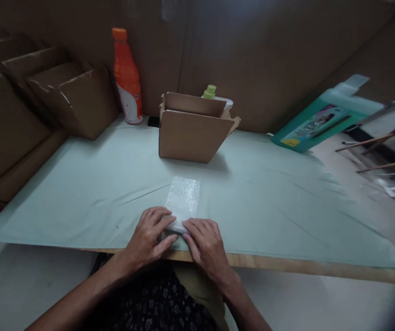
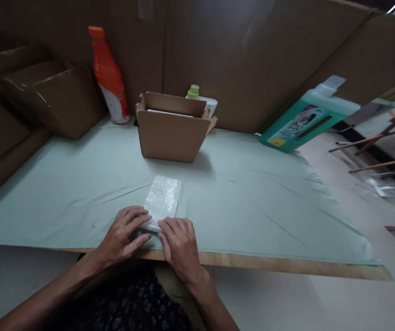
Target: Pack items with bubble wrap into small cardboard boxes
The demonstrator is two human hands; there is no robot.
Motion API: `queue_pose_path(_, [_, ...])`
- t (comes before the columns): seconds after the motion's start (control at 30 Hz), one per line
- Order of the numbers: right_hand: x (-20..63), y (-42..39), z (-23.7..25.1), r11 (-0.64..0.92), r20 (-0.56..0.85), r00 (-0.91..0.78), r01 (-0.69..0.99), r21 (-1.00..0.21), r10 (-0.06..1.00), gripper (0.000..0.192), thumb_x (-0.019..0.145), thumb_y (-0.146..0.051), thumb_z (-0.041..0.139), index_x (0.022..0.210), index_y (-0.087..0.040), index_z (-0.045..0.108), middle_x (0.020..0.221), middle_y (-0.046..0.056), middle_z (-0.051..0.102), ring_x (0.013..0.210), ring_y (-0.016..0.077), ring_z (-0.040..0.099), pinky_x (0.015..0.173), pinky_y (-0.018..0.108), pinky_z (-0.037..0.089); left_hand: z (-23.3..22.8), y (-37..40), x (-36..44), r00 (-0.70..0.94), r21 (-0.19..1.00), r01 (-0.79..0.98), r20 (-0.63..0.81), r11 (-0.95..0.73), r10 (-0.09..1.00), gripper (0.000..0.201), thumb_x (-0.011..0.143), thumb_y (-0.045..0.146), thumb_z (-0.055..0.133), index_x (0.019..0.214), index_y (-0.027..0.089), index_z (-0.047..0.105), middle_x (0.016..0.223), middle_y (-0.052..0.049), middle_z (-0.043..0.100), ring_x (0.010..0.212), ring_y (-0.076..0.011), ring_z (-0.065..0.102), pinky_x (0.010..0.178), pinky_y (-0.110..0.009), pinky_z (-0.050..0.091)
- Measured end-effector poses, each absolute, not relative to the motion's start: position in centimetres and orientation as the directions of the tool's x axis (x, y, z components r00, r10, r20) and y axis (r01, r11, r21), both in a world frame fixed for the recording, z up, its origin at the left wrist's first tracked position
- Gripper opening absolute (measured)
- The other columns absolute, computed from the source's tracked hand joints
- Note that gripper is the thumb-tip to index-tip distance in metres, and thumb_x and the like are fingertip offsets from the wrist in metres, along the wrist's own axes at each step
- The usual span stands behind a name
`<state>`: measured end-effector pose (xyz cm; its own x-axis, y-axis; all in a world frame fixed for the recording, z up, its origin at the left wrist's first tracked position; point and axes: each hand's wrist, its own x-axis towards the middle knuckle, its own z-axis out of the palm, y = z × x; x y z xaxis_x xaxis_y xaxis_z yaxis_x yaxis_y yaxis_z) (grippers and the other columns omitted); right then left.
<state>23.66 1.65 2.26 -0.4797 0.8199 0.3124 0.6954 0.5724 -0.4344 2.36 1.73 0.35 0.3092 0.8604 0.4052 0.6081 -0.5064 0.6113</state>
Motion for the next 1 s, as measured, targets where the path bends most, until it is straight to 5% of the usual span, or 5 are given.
queue_pose_path(0.13, [23.8,2.0,2.7,0.427,0.179,-0.413,0.65,-0.629,0.893,0.025,0.099,-0.025,0.052,0.121,-0.025,0.065,0.108,0.005,0.076,0.091,0.0215,0.069,0.084,0.039,0.052,0.9,1.3,1.6,0.357,0.695,0.547,0.31,-0.466,0.881,0.031,0.097,0.022,0.05,0.127,0.019,0.059,0.11,-0.009,0.069,0.103,-0.0233,0.059,0.092,-0.041,0.048])
queue_pose_path(0.4, [23.5,2.3,2.1,0.521,0.304,-0.433,0.784,-0.338,0.848,0.026,0.094,-0.027,0.06,0.119,-0.022,0.065,0.119,0.014,0.069,0.106,0.0311,0.061,0.09,0.049,0.047,0.1,4.5,3.5,0.169,0.564,0.763,0.299,-0.317,0.939,0.029,0.096,0.028,0.054,0.122,0.02,0.063,0.104,-0.01,0.066,0.096,-0.0259,0.06,0.089,-0.043,0.049])
queue_pose_path(0.6, [23.3,4.1,1.9,0.282,0.211,-0.188,0.673,-0.684,0.959,0.023,0.097,-0.029,0.056,0.116,-0.021,0.066,0.107,0.009,0.075,0.093,0.025,0.068,0.083,0.039,0.052,1.0,1.6,3.8,-0.102,0.994,0.087,-0.06,0.069,0.993,0.054,0.09,0.044,0.061,0.135,0.017,0.05,0.133,-0.015,0.06,0.113,-0.026,0.064,0.096,-0.043,0.053])
queue_pose_path(0.8, [22.4,1.6,1.9,0.217,0.153,-0.179,0.433,-0.875,0.972,0.022,0.097,-0.038,0.056,0.108,-0.023,0.069,0.101,0.006,0.073,0.094,0.0223,0.067,0.083,0.034,0.054,2.4,0.6,5.7,0.092,0.835,-0.439,-0.326,0.332,0.941,0.048,0.075,0.044,0.075,0.112,0.015,0.063,0.107,-0.01,0.074,0.103,-0.0255,0.069,0.093,-0.039,0.055])
queue_pose_path(1.0, [24.6,2.6,2.7,0.114,0.085,-0.117,0.272,-0.956,0.989,0.061,0.089,-0.067,0.056,0.128,-0.021,0.06,0.12,0.013,0.068,0.104,0.0265,0.066,0.09,0.04,0.055,2.3,0.4,5.8,0.192,0.851,-0.39,-0.299,0.352,0.935,0.049,0.076,0.041,0.078,0.115,0.014,0.064,0.099,-0.008,0.073,0.088,-0.0211,0.067,0.078,-0.03,0.054])
